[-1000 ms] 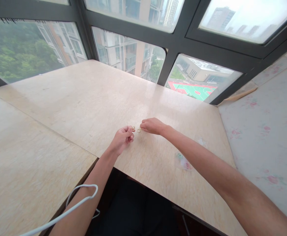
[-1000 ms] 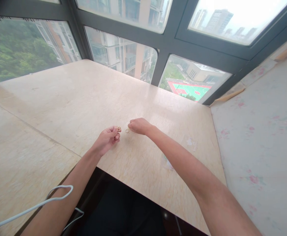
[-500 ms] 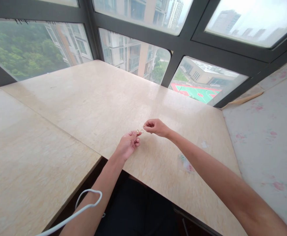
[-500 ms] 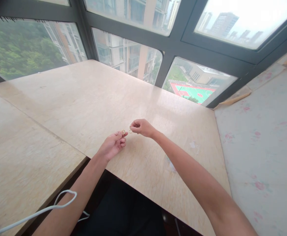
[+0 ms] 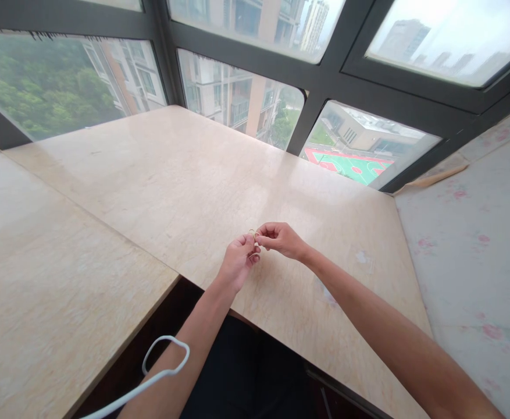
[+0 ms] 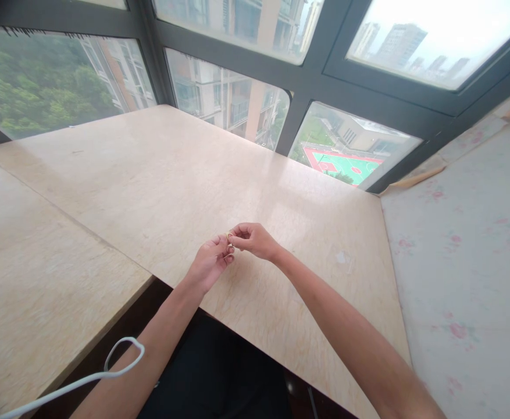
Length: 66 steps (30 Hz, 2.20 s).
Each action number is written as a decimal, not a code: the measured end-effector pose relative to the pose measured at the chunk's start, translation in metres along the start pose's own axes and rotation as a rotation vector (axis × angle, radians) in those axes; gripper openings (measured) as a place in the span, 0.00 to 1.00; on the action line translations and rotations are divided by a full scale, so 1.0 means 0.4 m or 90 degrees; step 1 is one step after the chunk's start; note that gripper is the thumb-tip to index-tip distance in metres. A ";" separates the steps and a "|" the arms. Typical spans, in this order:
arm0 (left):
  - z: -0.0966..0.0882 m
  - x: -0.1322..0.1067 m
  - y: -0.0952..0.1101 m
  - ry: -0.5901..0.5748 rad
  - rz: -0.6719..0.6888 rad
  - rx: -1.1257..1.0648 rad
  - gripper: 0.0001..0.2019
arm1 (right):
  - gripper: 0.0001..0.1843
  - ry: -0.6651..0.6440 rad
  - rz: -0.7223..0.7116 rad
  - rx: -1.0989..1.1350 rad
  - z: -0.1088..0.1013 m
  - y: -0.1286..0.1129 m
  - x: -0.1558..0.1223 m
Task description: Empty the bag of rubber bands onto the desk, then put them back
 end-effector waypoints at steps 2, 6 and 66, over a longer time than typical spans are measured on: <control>0.001 -0.002 0.001 0.003 0.007 0.007 0.23 | 0.15 0.011 0.001 0.000 -0.002 0.000 -0.006; -0.004 -0.007 -0.001 0.011 0.006 0.026 0.22 | 0.15 0.038 0.001 -0.012 -0.005 0.003 -0.015; -0.074 -0.034 0.042 0.079 0.152 0.059 0.18 | 0.16 0.079 -0.003 -0.655 0.024 0.023 0.025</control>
Point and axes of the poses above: each hand's wrist, its own x-axis towards the middle knuckle, its own z-axis out of the palm, y = z × x, the point moved 4 cm from there along x, towards the middle knuckle, and after that the axes turned 2 degrees about -x, right-handed, at the moved point
